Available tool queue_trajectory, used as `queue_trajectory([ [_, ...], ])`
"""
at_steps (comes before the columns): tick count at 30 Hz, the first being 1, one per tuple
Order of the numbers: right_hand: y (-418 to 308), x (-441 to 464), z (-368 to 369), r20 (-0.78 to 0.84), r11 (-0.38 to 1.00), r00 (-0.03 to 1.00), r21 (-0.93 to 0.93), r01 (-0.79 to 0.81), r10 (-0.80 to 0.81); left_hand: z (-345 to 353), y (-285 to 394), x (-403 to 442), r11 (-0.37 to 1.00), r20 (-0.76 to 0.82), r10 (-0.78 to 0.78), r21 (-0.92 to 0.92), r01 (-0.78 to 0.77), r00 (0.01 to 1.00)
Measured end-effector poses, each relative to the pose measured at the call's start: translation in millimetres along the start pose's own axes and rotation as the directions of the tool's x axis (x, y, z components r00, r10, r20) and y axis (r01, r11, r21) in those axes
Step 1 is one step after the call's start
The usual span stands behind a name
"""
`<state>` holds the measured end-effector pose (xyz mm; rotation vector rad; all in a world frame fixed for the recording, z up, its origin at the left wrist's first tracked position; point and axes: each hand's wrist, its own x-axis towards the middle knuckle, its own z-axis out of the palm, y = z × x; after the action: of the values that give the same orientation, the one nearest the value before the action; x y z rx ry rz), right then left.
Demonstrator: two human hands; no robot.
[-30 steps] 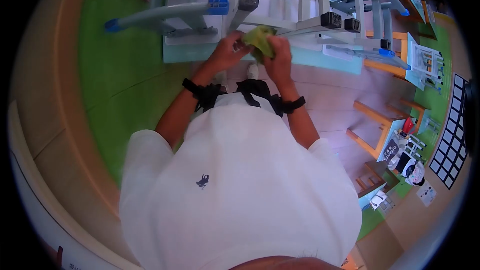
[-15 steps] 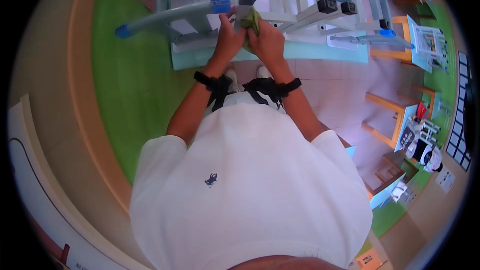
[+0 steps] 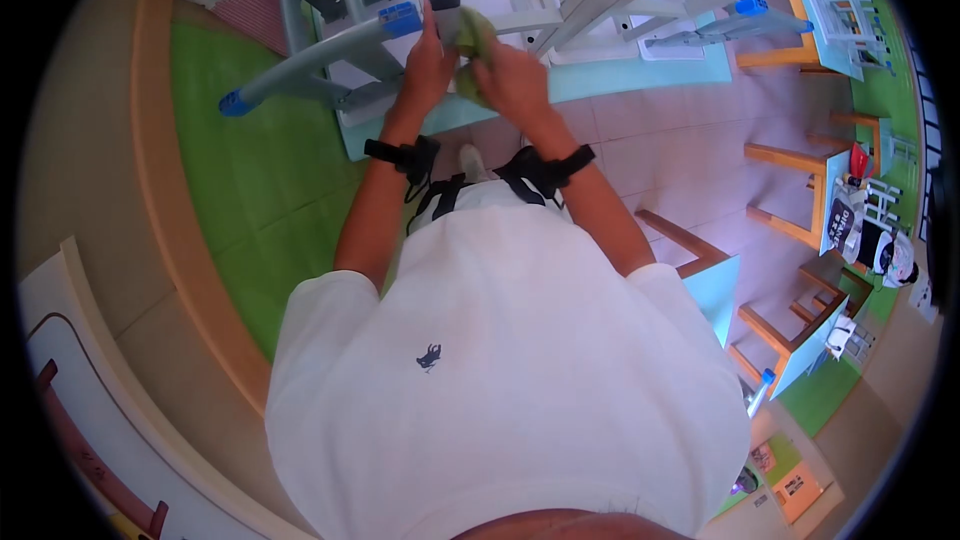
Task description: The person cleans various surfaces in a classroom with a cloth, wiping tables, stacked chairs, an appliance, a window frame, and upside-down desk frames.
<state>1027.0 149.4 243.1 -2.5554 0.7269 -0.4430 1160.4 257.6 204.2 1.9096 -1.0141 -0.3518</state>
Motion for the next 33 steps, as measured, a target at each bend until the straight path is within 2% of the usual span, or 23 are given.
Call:
queue_trajectory([
  [4,5,-5,-9,0.035,0.999,0.999,-0.039,-0.012,0.014,0,1,1,0.998,-0.003,0.059,-0.001,-0.059,0.998],
  [6,27,-5,-20,-0.011,0.989,0.998,-0.134,-0.057,0.056,-4,14,1,0.996,-0.003,-0.047,0.071,0.047,0.999],
  [7,39,-4,-31,-0.016,0.989,0.998,-0.136,-0.056,0.055,-3,13,2,0.997,-0.004,-0.042,0.070,0.042,0.999],
  [9,56,-3,-49,-0.019,0.957,0.974,-0.182,-0.226,0.226,-2,11,0,0.998,-0.033,-0.012,0.062,0.014,0.999],
  [14,41,-6,-35,0.023,0.964,0.976,-0.164,-0.210,0.216,0,12,-1,0.998,-0.036,-0.037,0.057,0.039,0.999],
  [17,15,-8,-24,0.095,0.982,0.978,-0.063,-0.180,0.186,-1,17,-1,0.997,-0.046,-0.052,0.059,0.055,0.998],
  [19,6,-10,-19,0.050,0.999,0.998,-0.025,-0.047,0.048,0,16,-1,0.997,-0.045,-0.064,0.050,0.067,0.997],
  [20,9,-10,-22,0.042,0.998,0.998,-0.027,-0.054,0.055,1,11,-1,1.000,-0.055,-0.021,-0.004,0.021,0.998],
  [22,16,-8,-33,0.033,0.976,0.990,-0.174,-0.131,0.139,3,9,0,0.998,-0.066,0.021,-0.060,-0.024,0.998],
  [23,26,-8,-41,0.036,0.976,0.990,-0.175,-0.130,0.138,3,8,0,0.997,-0.072,0.028,-0.066,-0.032,0.997],
  [25,47,-2,-53,0.022,0.932,0.952,-0.210,-0.295,0.306,3,7,0,0.997,-0.095,0.028,-0.067,-0.034,0.995],
  [27,40,-3,-39,0.018,0.931,0.949,-0.200,-0.306,0.316,3,7,0,0.998,-0.049,-0.067,-0.012,0.066,0.997],
  [28,36,-4,-33,0.006,0.926,0.944,-0.196,-0.322,0.329,2,5,0,0.998,-0.045,-0.065,-0.008,0.064,0.997],
  [29,30,-5,-25,0.004,0.925,0.943,-0.195,-0.325,0.332,3,1,-2,1.000,-0.049,-0.007,0.017,0.008,0.999],
  [31,6,-7,-14,0.033,0.977,0.978,-0.055,-0.205,0.207,6,-10,-1,0.998,-0.055,0.054,0.040,-0.052,0.997],
  [32,-6,-6,-8,0.031,0.977,0.978,-0.055,-0.205,0.207,6,-17,-1,0.994,-0.048,0.086,0.065,-0.083,0.995],
  [33,-17,-6,-1,0.059,0.989,0.989,-0.062,-0.132,0.135,5,-15,0,0.989,-0.039,0.121,0.089,-0.117,0.992],
])
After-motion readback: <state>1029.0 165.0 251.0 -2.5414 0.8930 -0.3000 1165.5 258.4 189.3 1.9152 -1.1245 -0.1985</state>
